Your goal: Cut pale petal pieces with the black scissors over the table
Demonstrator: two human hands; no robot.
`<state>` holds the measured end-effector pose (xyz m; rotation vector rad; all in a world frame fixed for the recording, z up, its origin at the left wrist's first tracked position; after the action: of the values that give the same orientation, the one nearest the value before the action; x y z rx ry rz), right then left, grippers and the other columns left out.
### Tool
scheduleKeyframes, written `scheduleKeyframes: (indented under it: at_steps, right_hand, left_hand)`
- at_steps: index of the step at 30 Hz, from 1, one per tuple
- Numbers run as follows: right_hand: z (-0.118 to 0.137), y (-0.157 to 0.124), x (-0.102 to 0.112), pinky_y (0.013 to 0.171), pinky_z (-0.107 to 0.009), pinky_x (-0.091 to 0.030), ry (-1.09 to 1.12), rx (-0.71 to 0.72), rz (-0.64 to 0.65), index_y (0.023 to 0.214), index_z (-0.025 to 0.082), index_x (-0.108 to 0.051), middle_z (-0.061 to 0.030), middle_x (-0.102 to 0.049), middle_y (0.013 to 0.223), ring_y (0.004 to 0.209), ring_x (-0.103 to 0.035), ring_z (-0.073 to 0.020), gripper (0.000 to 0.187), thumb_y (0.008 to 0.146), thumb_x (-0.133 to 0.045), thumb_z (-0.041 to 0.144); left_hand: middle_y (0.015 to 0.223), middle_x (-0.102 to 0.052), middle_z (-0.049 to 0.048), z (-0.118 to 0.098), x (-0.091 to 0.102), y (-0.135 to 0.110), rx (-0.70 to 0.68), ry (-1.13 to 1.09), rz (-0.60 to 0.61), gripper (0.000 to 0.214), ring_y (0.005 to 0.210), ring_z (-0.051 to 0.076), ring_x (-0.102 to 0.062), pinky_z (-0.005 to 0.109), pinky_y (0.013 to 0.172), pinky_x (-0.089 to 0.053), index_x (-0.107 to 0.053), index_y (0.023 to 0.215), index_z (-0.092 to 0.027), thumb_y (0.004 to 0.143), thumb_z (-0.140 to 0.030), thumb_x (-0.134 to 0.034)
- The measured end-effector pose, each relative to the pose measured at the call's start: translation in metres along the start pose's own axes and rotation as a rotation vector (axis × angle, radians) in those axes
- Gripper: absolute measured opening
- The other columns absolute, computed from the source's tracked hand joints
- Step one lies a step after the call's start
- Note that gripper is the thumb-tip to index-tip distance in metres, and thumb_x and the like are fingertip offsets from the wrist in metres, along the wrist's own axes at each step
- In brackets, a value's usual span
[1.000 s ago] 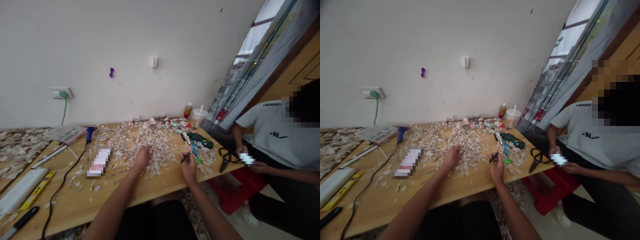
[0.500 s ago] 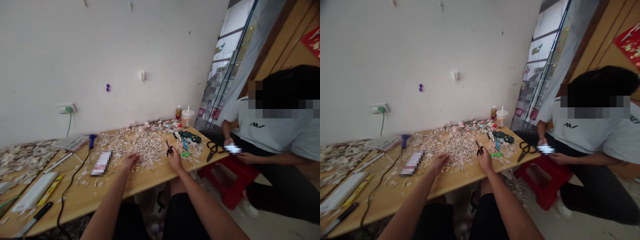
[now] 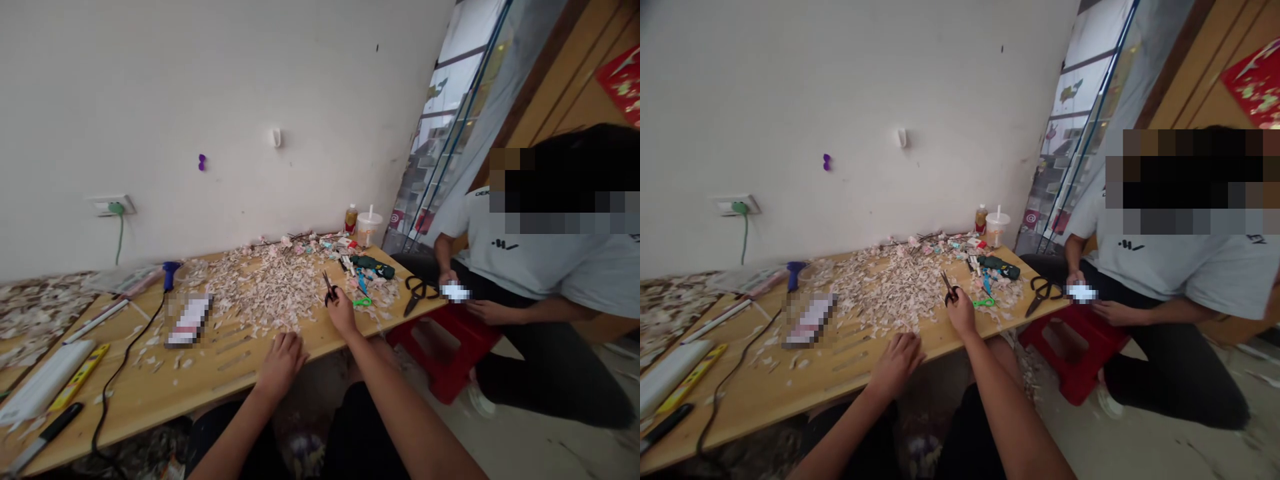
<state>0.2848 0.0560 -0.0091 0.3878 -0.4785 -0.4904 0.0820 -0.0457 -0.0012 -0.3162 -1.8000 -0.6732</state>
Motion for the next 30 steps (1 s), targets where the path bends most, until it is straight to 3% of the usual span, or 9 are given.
scheduleKeyframes:
  at_steps: [5,9,14,19,21,23,25,27,30]
  right_hand:
    - [-0.003,-0.002,0.000,0.070,-0.028,-0.046,0.052,-0.023,-0.001,0.097,0.017,-0.064,-0.0072,-0.068,0.088,0.077,-0.060,-0.0197,0.030,0.084,-0.050,0.041]
    - [-0.005,-0.004,0.002,0.060,-0.027,-0.045,0.120,-0.046,-0.017,0.093,0.017,-0.063,-0.0062,-0.068,0.081,0.065,-0.058,-0.0182,0.030,0.084,-0.054,0.044]
    - [-0.009,-0.004,0.007,0.058,-0.027,-0.046,0.199,-0.088,-0.064,0.092,0.017,-0.061,-0.0057,-0.068,0.081,0.063,-0.057,-0.0173,0.031,0.086,-0.054,0.047]
    - [-0.004,-0.011,0.013,0.061,-0.028,-0.048,0.242,-0.099,-0.070,0.092,0.017,-0.061,-0.0060,-0.067,0.082,0.068,-0.059,-0.0183,0.030,0.085,-0.058,0.046]
    - [0.006,-0.015,0.011,0.062,-0.029,-0.049,0.260,-0.079,-0.051,0.090,0.018,-0.062,-0.0056,-0.067,0.081,0.070,-0.060,-0.0186,0.027,0.083,-0.062,0.044]
    - [0.023,-0.015,-0.003,0.064,-0.029,-0.050,0.300,-0.046,0.023,0.089,0.019,-0.063,-0.0053,-0.067,0.082,0.071,-0.061,-0.0191,0.024,0.082,-0.065,0.042]
    - [0.047,-0.008,-0.037,0.067,-0.030,-0.052,0.399,-0.001,0.211,0.091,0.020,-0.065,-0.0055,-0.069,0.086,0.074,-0.064,-0.0195,0.021,0.082,-0.067,0.039]
    - [0.071,0.004,-0.079,0.074,-0.032,-0.053,0.510,0.018,0.412,0.095,0.021,-0.067,-0.0058,-0.070,0.093,0.081,-0.066,-0.0201,0.019,0.083,-0.066,0.035]
    - [0.081,0.041,-0.119,0.078,-0.033,-0.053,0.573,-0.009,0.343,0.094,0.021,-0.067,-0.0049,-0.070,0.093,0.085,-0.067,-0.0203,0.017,0.083,-0.065,0.035]
  left_hand:
    - [0.131,-0.061,0.0121,-0.011,-0.015,-0.027,-0.074,0.198,-0.044,0.041,0.117,0.034,-0.055,0.049,0.097,-0.046,-0.056,0.132,-0.020,0.093,-0.032,-0.053]
    - [0.130,-0.063,0.0121,-0.011,-0.024,-0.042,-0.150,0.248,-0.086,0.048,0.116,0.031,-0.059,0.047,0.095,-0.050,-0.051,0.138,-0.020,0.091,-0.011,-0.046]
    - [0.128,-0.064,0.0115,-0.003,-0.018,-0.055,-0.192,0.084,-0.122,0.060,0.120,0.026,-0.058,0.042,0.100,-0.050,-0.042,0.145,-0.025,0.089,-0.005,-0.043]
    - [0.118,-0.068,0.0077,0.007,0.000,-0.058,-0.115,-0.178,-0.187,0.042,0.112,0.025,-0.062,0.040,0.098,-0.052,-0.057,0.131,-0.030,0.094,-0.017,-0.044]
    - [0.111,-0.069,0.0080,0.031,0.013,-0.045,0.041,-0.350,-0.253,0.028,0.105,0.024,-0.064,0.038,0.092,-0.054,-0.067,0.115,-0.030,0.094,-0.026,-0.048]
    - [0.102,-0.068,0.0088,0.070,0.029,-0.025,0.259,-0.547,-0.364,0.022,0.096,0.024,-0.065,0.037,0.083,-0.056,-0.072,0.095,-0.026,0.093,-0.036,-0.052]
    - [0.087,-0.066,0.0071,0.113,0.040,0.003,0.459,-0.773,-0.480,0.025,0.083,0.022,-0.064,0.034,0.073,-0.054,-0.070,0.082,-0.022,0.088,-0.043,-0.059]
    - [0.066,-0.059,0.0002,0.147,0.035,0.040,0.587,-1.076,-0.494,0.029,0.058,0.016,-0.054,0.028,0.056,-0.046,-0.068,0.080,-0.020,0.076,-0.048,-0.071]
    - [0.061,-0.053,-0.0049,0.179,0.024,0.096,0.587,-1.386,-0.522,0.035,0.054,0.011,-0.048,0.023,0.055,-0.041,-0.064,0.083,-0.019,0.070,-0.049,-0.075]
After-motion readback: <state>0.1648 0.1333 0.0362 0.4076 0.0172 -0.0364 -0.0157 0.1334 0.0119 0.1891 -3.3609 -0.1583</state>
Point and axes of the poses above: each hand's wrist, its own y-axis towards the middle knuckle, its own x-axis out of the back of the hand, z = x × y, the point moved 10 cm from there along y, towards the middle knuckle
